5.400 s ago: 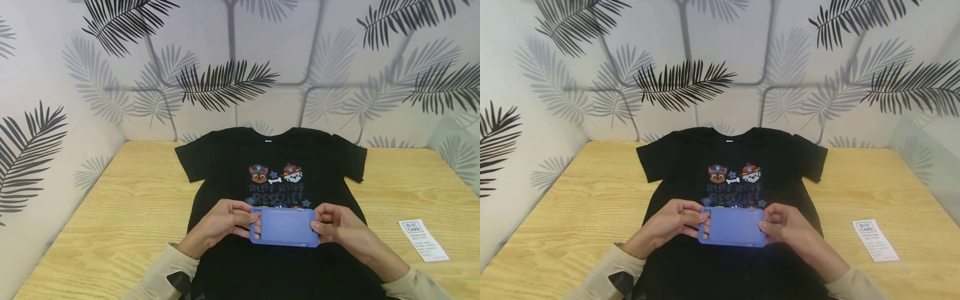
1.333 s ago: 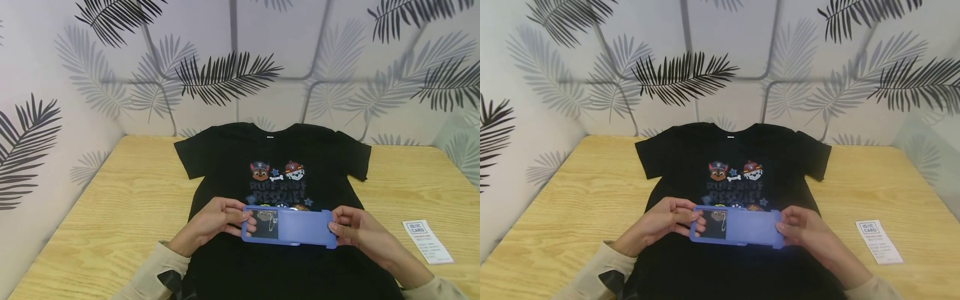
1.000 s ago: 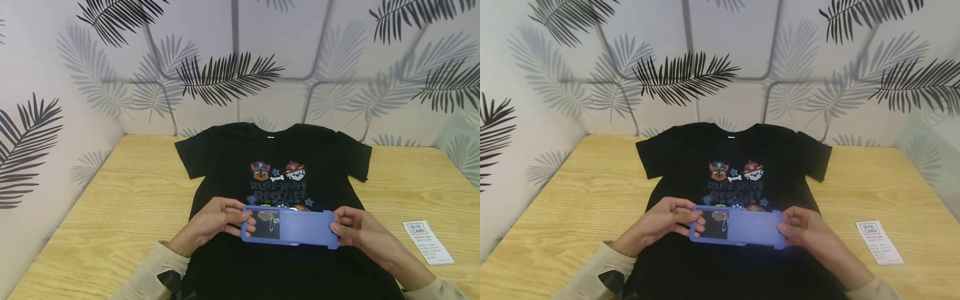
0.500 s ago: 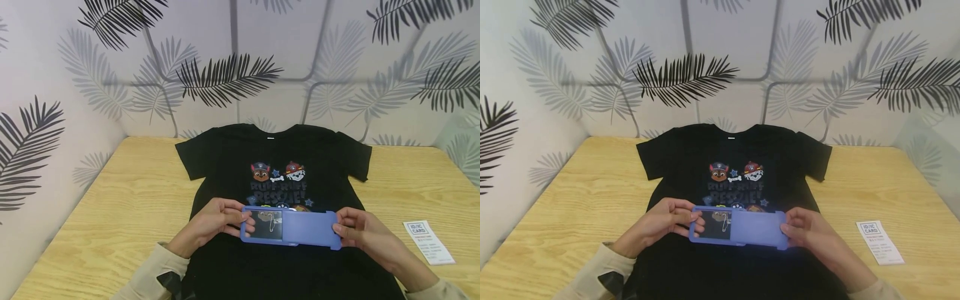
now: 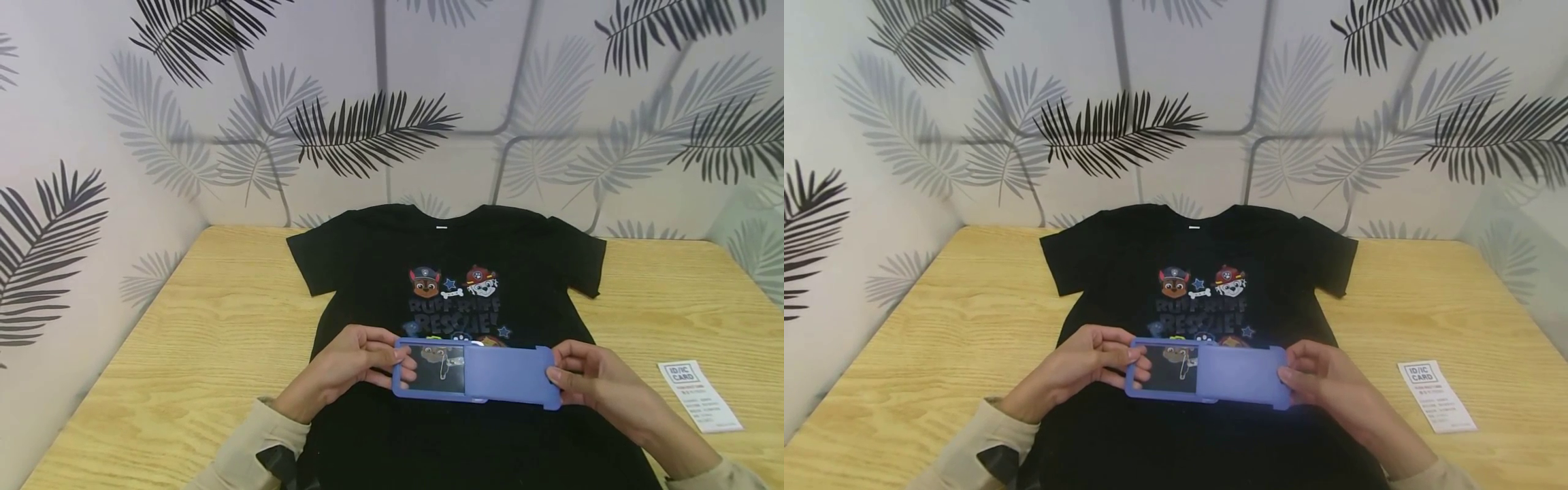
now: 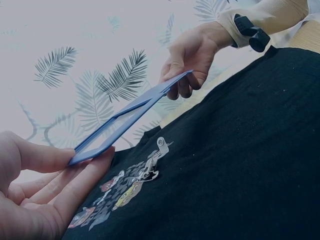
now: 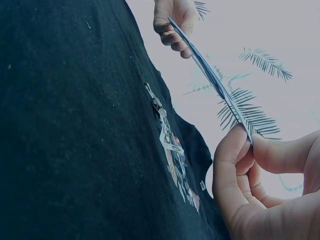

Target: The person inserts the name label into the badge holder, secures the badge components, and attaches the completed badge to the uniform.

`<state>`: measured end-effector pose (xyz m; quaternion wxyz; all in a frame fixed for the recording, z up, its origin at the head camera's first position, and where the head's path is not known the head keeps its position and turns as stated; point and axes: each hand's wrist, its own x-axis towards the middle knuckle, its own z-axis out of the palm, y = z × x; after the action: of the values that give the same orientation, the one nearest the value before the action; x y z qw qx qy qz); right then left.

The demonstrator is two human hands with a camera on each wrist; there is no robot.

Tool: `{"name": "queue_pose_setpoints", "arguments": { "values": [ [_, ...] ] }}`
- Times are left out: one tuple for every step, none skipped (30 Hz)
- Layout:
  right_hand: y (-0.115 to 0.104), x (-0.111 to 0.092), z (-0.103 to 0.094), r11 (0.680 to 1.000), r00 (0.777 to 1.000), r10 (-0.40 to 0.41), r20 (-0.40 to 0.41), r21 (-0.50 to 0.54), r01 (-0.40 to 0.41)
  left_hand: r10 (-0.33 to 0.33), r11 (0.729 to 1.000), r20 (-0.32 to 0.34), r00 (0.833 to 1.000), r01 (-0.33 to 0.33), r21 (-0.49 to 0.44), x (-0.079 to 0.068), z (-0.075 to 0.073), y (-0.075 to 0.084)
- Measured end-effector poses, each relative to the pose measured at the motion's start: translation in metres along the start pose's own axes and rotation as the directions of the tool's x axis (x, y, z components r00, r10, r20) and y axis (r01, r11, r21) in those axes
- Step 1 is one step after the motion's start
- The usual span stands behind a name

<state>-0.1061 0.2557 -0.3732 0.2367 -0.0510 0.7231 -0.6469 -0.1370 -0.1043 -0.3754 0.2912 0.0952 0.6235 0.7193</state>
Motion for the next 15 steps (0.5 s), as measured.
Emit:
{"name": "queue_pose_setpoints", "arguments": {
  "values": [
    [-0.0001, -0.0001, -0.0003, 1.0, 1.0, 0.006, -0.003, -0.003, -0.006, 0.002, 1.0, 0.0, 1.0, -0.002, 0.0, -0.0002, -0.0001, 0.0],
    [-0.0001, -0.0002, -0.0005, 1.0, 1.0, 0.013, -0.004, -0.007, -0.013, 0.002, 1.0, 0.001, 1.0, -0.002, 0.0, -0.0004, -0.0003, 0.0],
    [-0.0002, -0.0002, -0.0008, 1.0, 1.0, 0.019, -0.005, -0.01, -0.019, 0.004, 1.0, 0.003, 1.0, -0.004, 0.001, -0.0006, -0.0004, 0.0001],
    [-0.0002, -0.0002, -0.0009, 1.0, 1.0, 0.022, -0.005, -0.014, -0.023, 0.004, 1.0, 0.005, 1.0, -0.004, 0.002, -0.0007, -0.0005, 0.0001],
    [-0.0002, -0.0003, -0.0009, 1.0, 1.0, 0.026, -0.005, -0.016, -0.026, 0.005, 1.0, 0.007, 1.0, -0.005, 0.003, -0.0008, -0.0005, 0.0001],
    [-0.0002, -0.0003, -0.0009, 0.999, 1.0, 0.028, -0.006, -0.018, -0.028, 0.005, 1.0, 0.008, 1.0, -0.005, 0.004, -0.0009, -0.0005, 0.0001],
    [-0.0002, -0.0003, -0.0009, 0.999, 1.0, 0.03, -0.006, -0.019, -0.031, 0.005, 1.0, 0.008, 1.0, -0.005, 0.006, -0.001, -0.0005, 0.0001],
    [-0.0001, -0.0004, -0.0009, 0.999, 0.999, 0.032, -0.007, -0.019, -0.032, 0.005, 1.0, 0.009, 1.0, -0.005, 0.007, -0.0011, -0.0005, 0.0],
    [-0.0001, -0.0004, -0.0009, 0.999, 0.999, 0.034, -0.008, -0.019, -0.034, 0.005, 1.0, 0.009, 1.0, -0.005, 0.007, -0.0013, -0.0005, -0.0001],
    [0.0, -0.0004, -0.0011, 0.999, 0.999, 0.035, -0.009, -0.019, -0.035, 0.006, 1.0, 0.009, 1.0, -0.006, 0.008, -0.0013, -0.0004, -0.0002],
    [0.0, -0.0006, -0.0013, 0.999, 0.999, 0.035, -0.01, -0.019, -0.035, 0.007, 1.0, 0.01, 1.0, -0.007, 0.009, -0.0013, -0.0004, -0.0003],
    [0.0001, -0.0008, -0.0014, 0.999, 0.999, 0.035, -0.011, -0.019, -0.035, 0.009, 1.0, 0.011, 1.0, -0.009, 0.009, -0.0013, -0.0005, -0.0004],
    [0.0002, -0.0009, -0.0016, 0.999, 0.999, 0.036, -0.012, -0.019, -0.036, 0.011, 1.0, 0.012, 1.0, -0.011, 0.01, -0.0013, -0.0005, -0.0005],
    [0.0002, -0.0011, -0.0017, 0.999, 0.999, 0.036, -0.014, -0.02, -0.036, 0.013, 1.0, 0.011, 1.0, -0.013, 0.01, -0.0012, -0.0005, -0.0007],
    [0.0003, -0.0013, -0.0019, 0.999, 0.999, 0.038, -0.016, -0.022, -0.038, 0.014, 1.0, 0.011, 1.0, -0.015, 0.009, -0.0012, -0.0005, -0.0008]
  ]
}}
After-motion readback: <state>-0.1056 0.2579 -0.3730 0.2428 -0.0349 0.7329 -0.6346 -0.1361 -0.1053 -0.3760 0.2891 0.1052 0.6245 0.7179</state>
